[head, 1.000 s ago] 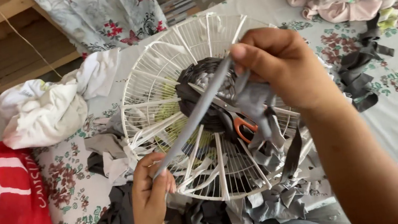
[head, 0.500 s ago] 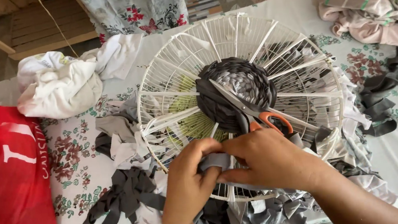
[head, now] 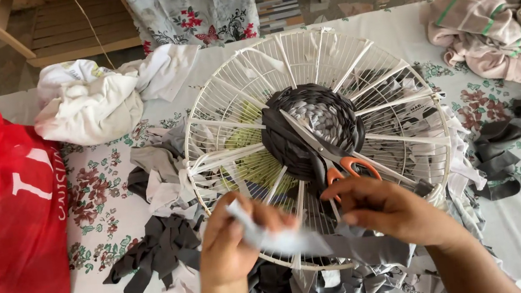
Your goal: The person is weaving strips of recycled fabric through a circular wire frame to create a rug.
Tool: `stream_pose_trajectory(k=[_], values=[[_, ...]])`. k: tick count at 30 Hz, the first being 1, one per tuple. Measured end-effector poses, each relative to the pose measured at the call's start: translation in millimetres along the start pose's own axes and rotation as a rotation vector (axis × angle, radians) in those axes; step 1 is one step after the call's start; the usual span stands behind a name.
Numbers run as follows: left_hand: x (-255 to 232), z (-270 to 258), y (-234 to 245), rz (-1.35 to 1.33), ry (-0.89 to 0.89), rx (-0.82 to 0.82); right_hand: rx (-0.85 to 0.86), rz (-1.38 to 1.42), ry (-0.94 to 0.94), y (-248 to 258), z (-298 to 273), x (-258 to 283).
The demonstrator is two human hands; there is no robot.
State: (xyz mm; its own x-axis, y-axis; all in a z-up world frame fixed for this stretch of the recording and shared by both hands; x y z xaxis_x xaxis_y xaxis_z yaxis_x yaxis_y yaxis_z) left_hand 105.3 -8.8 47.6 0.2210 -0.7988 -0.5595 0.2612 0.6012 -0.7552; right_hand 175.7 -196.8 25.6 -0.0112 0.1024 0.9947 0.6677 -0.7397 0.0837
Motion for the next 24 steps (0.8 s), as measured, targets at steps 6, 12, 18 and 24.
stream_pose_trajectory(k=[6, 12, 18, 24], values=[[-54.8, -13.3, -52.4, -0.432, -0.105, 0.521, -0.002, 0.613, 0.185, 22.3, -1.6, 15.8], [74.5, 8.5, -12.7, 0.335, 0.252, -0.058, -0.08, 0.585, 0.271, 32.8, -4.6, 19.9], [119.0, -0.5, -1.1, 0.172, 0.489, -0.256, -0.041, 0.301, 0.282, 19.2, -11.7, 44.1], [128.4, -13.9, 31.1, -0.076, 0.461, -0.474, -0.249, -0.466, 0.414, 14.4, -13.7, 62.9]])
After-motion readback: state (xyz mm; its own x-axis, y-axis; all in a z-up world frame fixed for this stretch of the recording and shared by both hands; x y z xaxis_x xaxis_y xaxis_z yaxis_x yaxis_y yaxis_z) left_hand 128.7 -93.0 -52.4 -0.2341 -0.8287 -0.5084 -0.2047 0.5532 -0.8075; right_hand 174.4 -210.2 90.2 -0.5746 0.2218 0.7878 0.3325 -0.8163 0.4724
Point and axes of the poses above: each hand's wrist, its own z-axis towards the middle knuckle, its own y-axis out of the back of the hand, x = y × z, the point moved 9 cm from there along z, towards the middle knuckle, and after that the axes turned 11 degrees about -x, right-handed, at the moved point
